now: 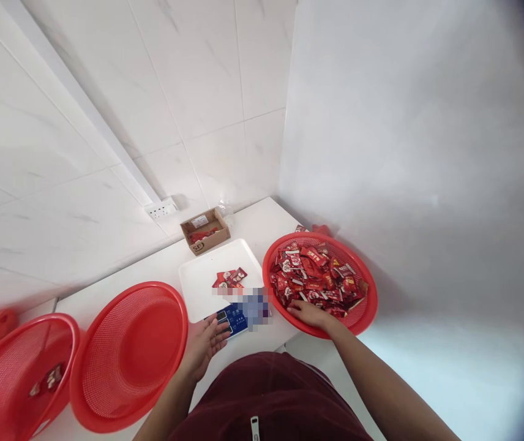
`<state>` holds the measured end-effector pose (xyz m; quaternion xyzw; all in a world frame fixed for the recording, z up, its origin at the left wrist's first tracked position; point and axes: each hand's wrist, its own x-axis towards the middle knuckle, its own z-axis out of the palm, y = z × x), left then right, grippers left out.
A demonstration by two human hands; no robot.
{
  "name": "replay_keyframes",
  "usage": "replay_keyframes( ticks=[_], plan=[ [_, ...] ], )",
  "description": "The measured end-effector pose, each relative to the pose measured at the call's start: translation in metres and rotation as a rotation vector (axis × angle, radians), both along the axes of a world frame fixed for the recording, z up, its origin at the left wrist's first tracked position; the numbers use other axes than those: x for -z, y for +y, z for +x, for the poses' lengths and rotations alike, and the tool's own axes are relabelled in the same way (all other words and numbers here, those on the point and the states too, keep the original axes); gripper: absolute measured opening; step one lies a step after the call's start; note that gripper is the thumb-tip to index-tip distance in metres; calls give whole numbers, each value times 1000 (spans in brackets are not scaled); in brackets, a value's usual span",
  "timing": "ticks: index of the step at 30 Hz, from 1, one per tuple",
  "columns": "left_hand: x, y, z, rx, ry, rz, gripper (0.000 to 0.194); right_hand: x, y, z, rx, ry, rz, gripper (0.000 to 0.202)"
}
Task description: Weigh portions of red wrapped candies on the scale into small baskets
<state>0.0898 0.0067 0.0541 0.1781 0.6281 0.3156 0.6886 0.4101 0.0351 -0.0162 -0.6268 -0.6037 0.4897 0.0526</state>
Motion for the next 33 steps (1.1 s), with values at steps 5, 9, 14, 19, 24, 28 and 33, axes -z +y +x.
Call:
replay_keyframes(
  ticks=[5, 9, 14, 19, 24, 28, 33],
  plan=[
    [-1, 3, 3, 12, -11, 14, 46, -16, -7, 11, 11, 183, 31, 56],
    [-1, 6, 7, 41, -15, 23, 44, -16, -12, 17, 33, 232, 13, 57],
    [-3, 9, 11, 75, -10, 25, 38, -2, -4, 8, 79, 104, 7, 38],
    [-3, 12, 10, 94, -9, 46, 34, 1, 6, -1, 119, 55, 8, 15],
    [-2, 11, 4, 107, -19, 67, 37, -17, 5, 3, 194, 110, 31, 19],
    [-8, 9, 7, 147, -29, 91, 36, -45, -1, 5, 433, 339, 14, 37],
    [-31, 11, 34, 288, -103, 153, 41, -81, -5, -24, 579, 758, -42, 40]
  ],
)
